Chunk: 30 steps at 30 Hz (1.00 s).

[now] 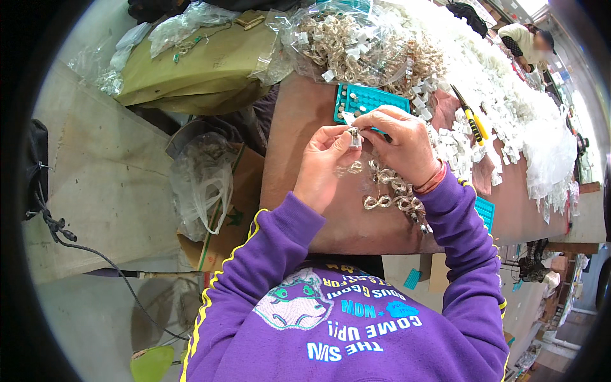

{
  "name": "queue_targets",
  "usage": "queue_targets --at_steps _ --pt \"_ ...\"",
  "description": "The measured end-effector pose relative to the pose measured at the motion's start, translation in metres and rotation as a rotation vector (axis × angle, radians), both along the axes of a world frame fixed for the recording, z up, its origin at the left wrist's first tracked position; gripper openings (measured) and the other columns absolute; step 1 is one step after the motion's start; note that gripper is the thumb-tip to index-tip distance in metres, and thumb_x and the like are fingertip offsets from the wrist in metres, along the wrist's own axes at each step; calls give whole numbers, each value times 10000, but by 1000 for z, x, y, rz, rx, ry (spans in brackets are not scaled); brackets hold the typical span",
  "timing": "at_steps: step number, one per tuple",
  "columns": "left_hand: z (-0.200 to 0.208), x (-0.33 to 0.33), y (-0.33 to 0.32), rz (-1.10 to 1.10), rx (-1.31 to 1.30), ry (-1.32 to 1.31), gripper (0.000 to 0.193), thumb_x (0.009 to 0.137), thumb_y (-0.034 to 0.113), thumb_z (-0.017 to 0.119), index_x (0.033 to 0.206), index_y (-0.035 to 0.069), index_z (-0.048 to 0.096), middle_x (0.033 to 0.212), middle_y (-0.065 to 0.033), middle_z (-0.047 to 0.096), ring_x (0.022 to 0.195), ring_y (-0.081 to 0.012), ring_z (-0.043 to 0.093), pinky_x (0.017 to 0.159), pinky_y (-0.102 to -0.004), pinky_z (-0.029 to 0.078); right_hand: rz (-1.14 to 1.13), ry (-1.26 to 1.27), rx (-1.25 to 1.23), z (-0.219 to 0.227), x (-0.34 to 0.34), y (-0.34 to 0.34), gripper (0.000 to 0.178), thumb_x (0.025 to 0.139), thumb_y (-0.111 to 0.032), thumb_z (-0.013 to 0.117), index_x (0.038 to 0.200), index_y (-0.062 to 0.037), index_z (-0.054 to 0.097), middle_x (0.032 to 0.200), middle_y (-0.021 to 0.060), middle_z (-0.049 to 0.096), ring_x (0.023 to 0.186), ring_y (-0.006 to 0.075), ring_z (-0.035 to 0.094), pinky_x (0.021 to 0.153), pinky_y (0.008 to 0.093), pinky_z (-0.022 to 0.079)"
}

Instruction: The person repeatedly picks small white plastic components and metallic connectors from a pile on the table, aligns them by hand, and places them into a blue tray. The person handles items one at a time, occasionally turning them over to fit them into the tray.

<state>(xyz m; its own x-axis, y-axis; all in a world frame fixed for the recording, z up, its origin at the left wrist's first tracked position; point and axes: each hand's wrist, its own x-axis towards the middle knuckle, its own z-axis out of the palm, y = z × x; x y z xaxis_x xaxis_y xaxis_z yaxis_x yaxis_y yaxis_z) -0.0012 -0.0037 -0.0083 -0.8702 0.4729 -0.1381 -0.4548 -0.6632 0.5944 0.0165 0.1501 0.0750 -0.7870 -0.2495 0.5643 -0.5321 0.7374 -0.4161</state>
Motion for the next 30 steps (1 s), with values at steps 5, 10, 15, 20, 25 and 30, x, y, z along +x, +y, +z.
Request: queue_targets --at_steps 5,10,15,20,25,30 --pt "3 0 0 -11 -45 56 142 920 89 657 1043 33 612 986 -56 665 884 -125 658 786 -270 574 27 -45 12 2 2 1 133 768 -55 718 895 -57 680 775 100 645 722 268 647 624 341 520" --pt "3 0 0 -10 -34 28 142 921 91 656 1044 33 614 986 -54 663 884 -128 658 783 -268 573 34 -75 -37 3 1 -1 137 774 -55 710 906 -65 673 784 103 646 679 278 641 607 342 515" --pt "-3 0 -1 -35 58 -74 165 932 119 650 1069 40 604 1014 -46 652 867 -131 649 786 -264 563 13 -95 29 0 1 -4 95 789 -56 676 880 -78 659 774 95 632 668 276 638 585 353 507" --pt "-11 -1 1 -34 242 -145 166 952 146 626 1085 53 594 1038 -41 644 857 -130 635 795 -258 553 -45 224 197 -25 14 -18 300 727 -58 646 1027 -62 651 930 79 684 841 259 668 767 371 539" --pt "-4 -2 -1 -18 278 -134 160 966 150 602 1098 60 589 1027 -50 650 874 -139 641 799 -269 550 18 234 98 -22 14 -20 378 750 -66 656 1128 -55 648 1035 120 689 894 272 677 815 374 540" --pt "6 3 -3 -166 288 -98 176 974 136 586 1128 50 583 1001 -61 656 895 -150 649 814 -279 550 -66 -922 -745 7 1 5 189 926 -186 644 1012 -18 635 818 -10 645 687 60 567 639 206 482"
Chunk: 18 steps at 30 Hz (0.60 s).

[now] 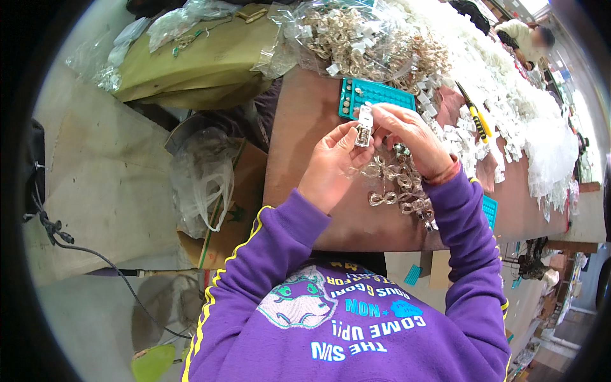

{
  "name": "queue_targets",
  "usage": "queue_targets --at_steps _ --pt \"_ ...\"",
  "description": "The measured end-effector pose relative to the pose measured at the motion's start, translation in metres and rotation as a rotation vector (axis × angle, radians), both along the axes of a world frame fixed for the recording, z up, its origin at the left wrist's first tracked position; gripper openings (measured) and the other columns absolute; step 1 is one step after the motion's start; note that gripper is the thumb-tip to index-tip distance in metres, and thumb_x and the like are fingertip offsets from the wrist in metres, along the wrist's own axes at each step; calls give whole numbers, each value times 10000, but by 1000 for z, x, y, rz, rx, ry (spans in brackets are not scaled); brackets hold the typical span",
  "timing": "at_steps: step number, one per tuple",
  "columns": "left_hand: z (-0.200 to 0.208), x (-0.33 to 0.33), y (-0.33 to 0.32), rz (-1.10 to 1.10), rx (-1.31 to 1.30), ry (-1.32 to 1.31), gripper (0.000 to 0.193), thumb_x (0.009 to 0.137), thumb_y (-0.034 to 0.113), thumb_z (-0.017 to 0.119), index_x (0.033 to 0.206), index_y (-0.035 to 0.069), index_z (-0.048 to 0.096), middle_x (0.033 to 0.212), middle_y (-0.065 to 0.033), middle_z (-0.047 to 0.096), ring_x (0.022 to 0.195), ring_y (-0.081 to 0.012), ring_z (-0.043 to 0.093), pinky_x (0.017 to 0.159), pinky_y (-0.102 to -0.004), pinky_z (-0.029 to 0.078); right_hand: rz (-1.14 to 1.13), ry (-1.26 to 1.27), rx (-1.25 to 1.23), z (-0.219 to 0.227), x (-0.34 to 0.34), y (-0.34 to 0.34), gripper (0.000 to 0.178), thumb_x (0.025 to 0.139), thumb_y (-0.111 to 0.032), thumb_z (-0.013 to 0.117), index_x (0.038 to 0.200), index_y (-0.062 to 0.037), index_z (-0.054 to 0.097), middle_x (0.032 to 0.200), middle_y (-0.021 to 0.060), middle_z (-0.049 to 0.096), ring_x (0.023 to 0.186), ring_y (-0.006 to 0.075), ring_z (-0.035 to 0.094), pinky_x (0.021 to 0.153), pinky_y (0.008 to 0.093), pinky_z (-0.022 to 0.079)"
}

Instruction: The person repeatedly picks small white plastic components and metallic connectors from a pile on the table, aligns them by hand, and places them into a blue tray. The person handles items one at a time, occasionally turning them over to fit them into the tray.

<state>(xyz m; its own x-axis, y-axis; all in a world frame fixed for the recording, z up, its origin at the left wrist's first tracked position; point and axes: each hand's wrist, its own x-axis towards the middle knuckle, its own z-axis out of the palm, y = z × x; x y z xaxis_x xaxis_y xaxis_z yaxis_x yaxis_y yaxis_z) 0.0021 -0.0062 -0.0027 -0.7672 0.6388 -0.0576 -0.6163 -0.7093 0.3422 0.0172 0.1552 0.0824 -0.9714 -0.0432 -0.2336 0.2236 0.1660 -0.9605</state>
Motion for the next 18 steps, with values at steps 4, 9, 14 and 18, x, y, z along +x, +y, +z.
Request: queue_targets --at_steps 4,9,14,18 --pt "-6 -3 -1 -111 1 7 259 982 189 572 1196 43 570 1086 -56 643 960 -165 636 852 -281 530 -132 113 -13 -17 3 -6 169 891 -145 687 985 -6 671 825 -14 640 720 57 584 606 201 459" --pt "-13 -6 1 -102 70 52 319 994 251 542 1254 66 540 1143 -39 613 1015 -152 605 859 -306 515 -111 892 610 -33 13 -18 260 775 -63 739 1029 -22 700 899 122 662 782 271 660 694 334 551" --pt "-8 -1 -4 -117 97 2 262 1002 249 528 1200 82 564 1094 -5 615 967 -104 579 844 -276 487 156 1076 773 -25 12 -10 353 738 -92 758 1074 -20 679 1005 119 637 848 269 661 734 347 557" --pt "-12 -1 1 -78 101 -38 224 1002 229 533 1175 94 580 1067 13 617 926 -91 578 851 -268 472 197 1178 889 -28 8 -10 354 732 -86 749 1061 6 658 990 111 626 840 262 658 717 347 557"
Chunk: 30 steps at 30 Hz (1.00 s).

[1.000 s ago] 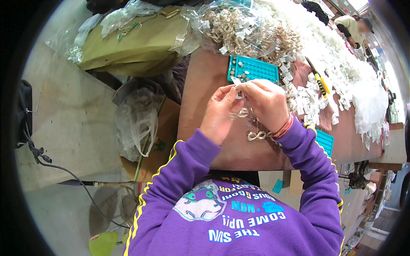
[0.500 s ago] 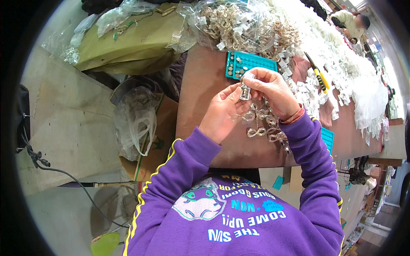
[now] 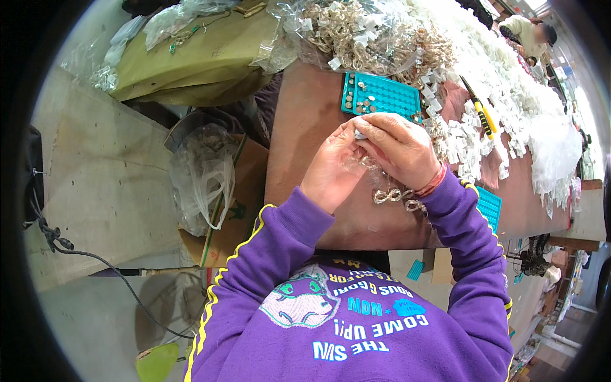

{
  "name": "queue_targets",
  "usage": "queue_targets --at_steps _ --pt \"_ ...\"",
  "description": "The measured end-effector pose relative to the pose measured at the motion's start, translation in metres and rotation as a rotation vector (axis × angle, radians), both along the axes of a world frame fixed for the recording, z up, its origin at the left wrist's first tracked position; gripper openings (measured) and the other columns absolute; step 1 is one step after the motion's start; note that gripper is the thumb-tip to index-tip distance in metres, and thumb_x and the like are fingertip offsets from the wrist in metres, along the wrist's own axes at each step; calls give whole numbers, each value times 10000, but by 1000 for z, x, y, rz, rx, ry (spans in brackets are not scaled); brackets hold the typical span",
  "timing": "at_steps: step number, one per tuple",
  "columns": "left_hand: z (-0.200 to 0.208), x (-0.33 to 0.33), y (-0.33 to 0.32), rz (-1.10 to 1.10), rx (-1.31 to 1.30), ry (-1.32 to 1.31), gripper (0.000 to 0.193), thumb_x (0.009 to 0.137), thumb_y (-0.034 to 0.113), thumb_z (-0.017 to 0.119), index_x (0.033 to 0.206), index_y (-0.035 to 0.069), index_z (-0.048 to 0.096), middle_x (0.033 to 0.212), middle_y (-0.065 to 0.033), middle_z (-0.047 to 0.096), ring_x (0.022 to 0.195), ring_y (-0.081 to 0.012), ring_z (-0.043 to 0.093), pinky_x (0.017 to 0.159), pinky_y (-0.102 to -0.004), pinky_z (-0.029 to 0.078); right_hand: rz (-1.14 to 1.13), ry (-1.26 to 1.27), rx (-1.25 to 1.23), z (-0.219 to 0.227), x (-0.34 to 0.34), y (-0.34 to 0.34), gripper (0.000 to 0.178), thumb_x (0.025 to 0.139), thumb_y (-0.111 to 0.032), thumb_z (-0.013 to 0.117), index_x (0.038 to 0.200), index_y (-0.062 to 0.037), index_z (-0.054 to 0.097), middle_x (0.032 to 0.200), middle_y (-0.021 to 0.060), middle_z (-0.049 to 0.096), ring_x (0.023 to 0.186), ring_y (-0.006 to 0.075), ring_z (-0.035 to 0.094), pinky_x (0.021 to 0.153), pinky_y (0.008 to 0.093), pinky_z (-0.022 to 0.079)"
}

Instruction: The person repeatedly picks small white plastic components and metallic connectors from a pile on the table, aligns them by hand, and places them into a blue tray. The person handles items one at a time, occasionally turning them over to fit them into the tray.

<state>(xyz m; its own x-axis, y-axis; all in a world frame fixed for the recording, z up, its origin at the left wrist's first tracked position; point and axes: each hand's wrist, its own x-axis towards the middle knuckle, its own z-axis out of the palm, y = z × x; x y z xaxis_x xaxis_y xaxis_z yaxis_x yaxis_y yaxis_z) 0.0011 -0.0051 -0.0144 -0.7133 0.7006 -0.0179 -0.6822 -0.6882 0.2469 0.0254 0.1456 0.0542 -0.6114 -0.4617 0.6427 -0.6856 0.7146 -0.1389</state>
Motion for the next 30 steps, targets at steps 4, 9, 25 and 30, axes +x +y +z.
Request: queue_targets --at_steps 4,9,25,30 --pt "-6 -2 0 -48 85 -27 274 1002 221 519 1246 97 535 1166 -11 601 1080 -136 569 983 -332 452 -11 43 30 -4 0 1 333 731 -88 744 1038 8 657 959 104 622 801 258 655 681 345 554" --pt "0 3 4 -29 -4 -129 150 997 197 536 1109 105 577 1058 8 622 956 -107 590 905 -318 488 -45 38 19 -5 2 5 300 733 -103 747 1004 -5 665 907 94 626 763 255 657 648 341 549" --pt "-3 -3 3 149 63 -156 187 960 147 590 1135 89 611 1211 -89 622 1218 -276 531 1018 -440 463 -200 -263 -132 -1 52 -25 177 768 -44 689 942 -74 674 845 67 608 711 238 642 605 330 526" --pt "-5 -3 3 196 130 -139 184 959 102 580 1143 89 590 1244 -84 603 1256 -280 510 1042 -432 460 -272 -260 -125 -17 55 -30 197 767 -48 681 962 -73 671 867 64 607 721 236 649 609 329 532"
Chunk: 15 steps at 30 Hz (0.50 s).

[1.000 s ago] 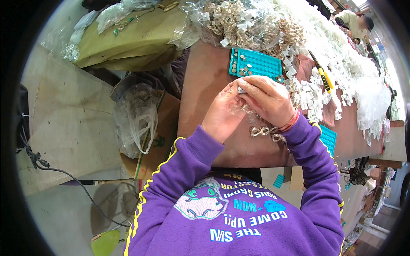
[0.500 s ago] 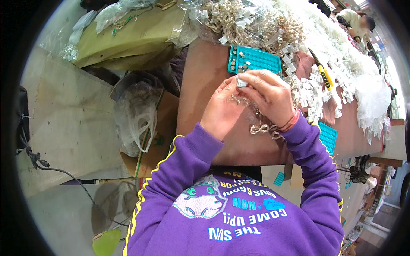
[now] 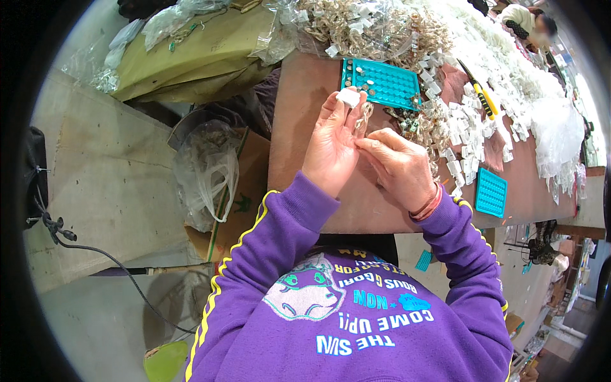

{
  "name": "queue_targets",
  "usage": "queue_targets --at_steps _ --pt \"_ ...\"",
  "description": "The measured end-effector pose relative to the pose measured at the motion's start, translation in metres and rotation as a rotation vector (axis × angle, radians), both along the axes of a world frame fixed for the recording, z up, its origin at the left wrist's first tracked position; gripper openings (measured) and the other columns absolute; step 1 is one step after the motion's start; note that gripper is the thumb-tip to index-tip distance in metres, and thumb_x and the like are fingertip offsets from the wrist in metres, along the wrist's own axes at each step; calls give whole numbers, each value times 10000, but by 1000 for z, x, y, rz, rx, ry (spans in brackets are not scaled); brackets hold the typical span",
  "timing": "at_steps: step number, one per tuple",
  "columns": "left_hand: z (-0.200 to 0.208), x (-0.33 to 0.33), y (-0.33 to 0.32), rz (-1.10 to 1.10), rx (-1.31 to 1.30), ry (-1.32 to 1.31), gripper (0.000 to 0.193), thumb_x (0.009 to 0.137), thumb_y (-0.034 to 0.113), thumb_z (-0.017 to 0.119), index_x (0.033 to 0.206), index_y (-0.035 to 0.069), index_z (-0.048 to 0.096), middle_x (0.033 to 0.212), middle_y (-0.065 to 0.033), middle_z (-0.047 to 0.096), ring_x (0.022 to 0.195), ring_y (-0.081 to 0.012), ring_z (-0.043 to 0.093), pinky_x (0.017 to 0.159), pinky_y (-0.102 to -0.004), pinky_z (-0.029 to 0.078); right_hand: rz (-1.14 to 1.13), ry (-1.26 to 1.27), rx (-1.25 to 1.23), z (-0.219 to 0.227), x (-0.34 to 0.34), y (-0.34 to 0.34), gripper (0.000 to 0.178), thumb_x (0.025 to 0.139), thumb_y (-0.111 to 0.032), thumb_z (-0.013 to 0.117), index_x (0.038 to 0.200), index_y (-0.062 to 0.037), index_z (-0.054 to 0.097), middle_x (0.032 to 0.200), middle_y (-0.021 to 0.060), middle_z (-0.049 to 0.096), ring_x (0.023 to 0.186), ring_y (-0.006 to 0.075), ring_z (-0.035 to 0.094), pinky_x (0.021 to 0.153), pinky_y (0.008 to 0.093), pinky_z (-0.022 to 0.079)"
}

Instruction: The person repeatedly picks small white plastic components and metallic connectors from a pile on the table, aligns them by hand, and places them into a blue tray. The person handles items one at a time, occasionally turning them over to fit them into the tray.

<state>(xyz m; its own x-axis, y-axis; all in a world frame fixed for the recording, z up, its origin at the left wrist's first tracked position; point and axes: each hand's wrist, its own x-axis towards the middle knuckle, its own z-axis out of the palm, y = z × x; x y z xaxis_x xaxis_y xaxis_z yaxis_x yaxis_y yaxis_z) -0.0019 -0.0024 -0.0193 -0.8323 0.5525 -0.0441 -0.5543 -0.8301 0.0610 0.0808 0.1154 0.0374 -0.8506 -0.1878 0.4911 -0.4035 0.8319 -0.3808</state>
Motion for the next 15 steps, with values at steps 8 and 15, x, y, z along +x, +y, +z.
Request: queue_targets --at_steps 8,15 --pt "-4 2 3 33 -108 142 204 967 99 572 1170 106 560 1247 -90 594 1245 -271 521 1063 -387 439 -55 34 138 -5 -15 -10 155 798 -41 674 953 -33 667 879 104 622 727 275 656 626 337 542" --pt "-4 2 1 69 -215 170 236 972 99 567 1206 98 541 1257 -138 586 1195 -256 550 1035 -374 453 -31 101 145 0 -28 -15 130 749 -50 637 877 -39 619 885 83 593 732 264 636 616 358 531"
